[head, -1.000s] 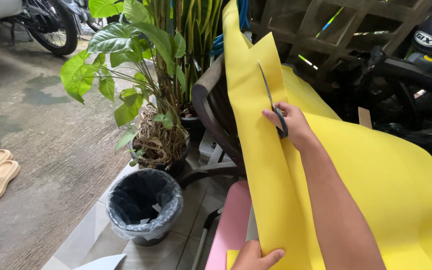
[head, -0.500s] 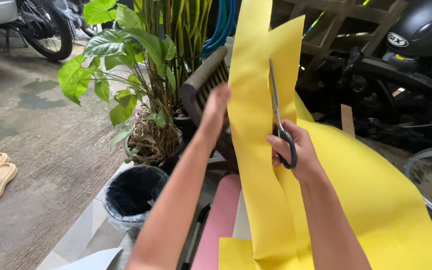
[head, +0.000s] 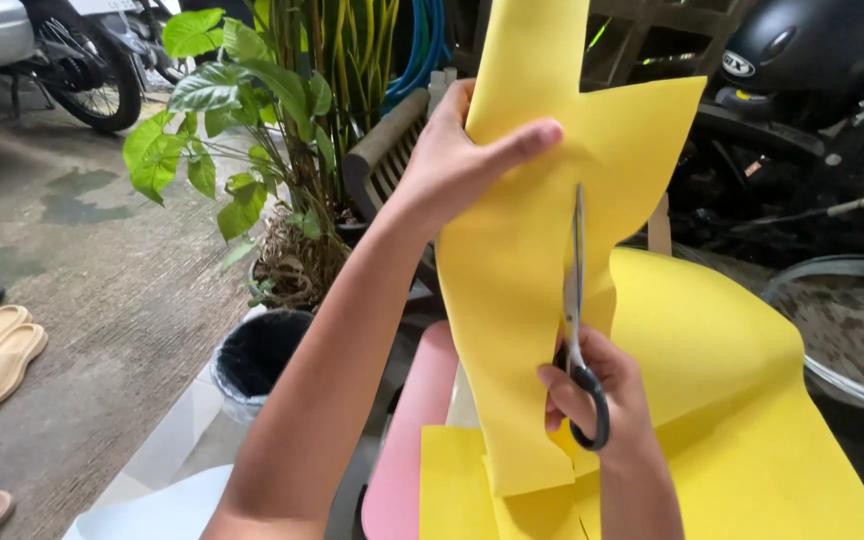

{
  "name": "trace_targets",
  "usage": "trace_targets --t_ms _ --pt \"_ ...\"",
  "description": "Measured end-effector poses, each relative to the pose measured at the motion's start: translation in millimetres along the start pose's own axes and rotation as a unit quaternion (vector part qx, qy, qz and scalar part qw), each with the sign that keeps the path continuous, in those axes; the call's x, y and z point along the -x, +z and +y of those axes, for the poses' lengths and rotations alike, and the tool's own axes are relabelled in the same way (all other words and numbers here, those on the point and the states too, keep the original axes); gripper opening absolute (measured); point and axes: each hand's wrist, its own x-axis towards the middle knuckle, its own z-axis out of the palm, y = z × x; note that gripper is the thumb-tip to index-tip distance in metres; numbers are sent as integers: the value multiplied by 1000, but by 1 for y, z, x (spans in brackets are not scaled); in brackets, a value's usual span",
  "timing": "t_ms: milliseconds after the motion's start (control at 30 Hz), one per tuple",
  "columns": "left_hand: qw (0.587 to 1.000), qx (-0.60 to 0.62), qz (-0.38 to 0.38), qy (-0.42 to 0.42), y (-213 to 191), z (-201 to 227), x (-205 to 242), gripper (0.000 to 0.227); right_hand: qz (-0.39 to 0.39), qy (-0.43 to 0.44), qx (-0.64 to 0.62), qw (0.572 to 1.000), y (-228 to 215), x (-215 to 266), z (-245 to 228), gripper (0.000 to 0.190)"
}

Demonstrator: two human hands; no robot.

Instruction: Cutting a strip of yellow foam and then making many small cuts along the edge to create a fringe effect.

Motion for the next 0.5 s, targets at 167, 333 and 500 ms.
trace_targets --t_ms 167,333,500 --pt "993 -102 35 -42 11 18 63 40 0 43 -6 999 -9 54 17 18" --pt "990 -72 68 -98 18 18 133 25 -18 97 -30 995 -26 116 19 24" --pt "976 160 121 -82 31 19 193 17 -50 156 43 986 -51 160 -2 22"
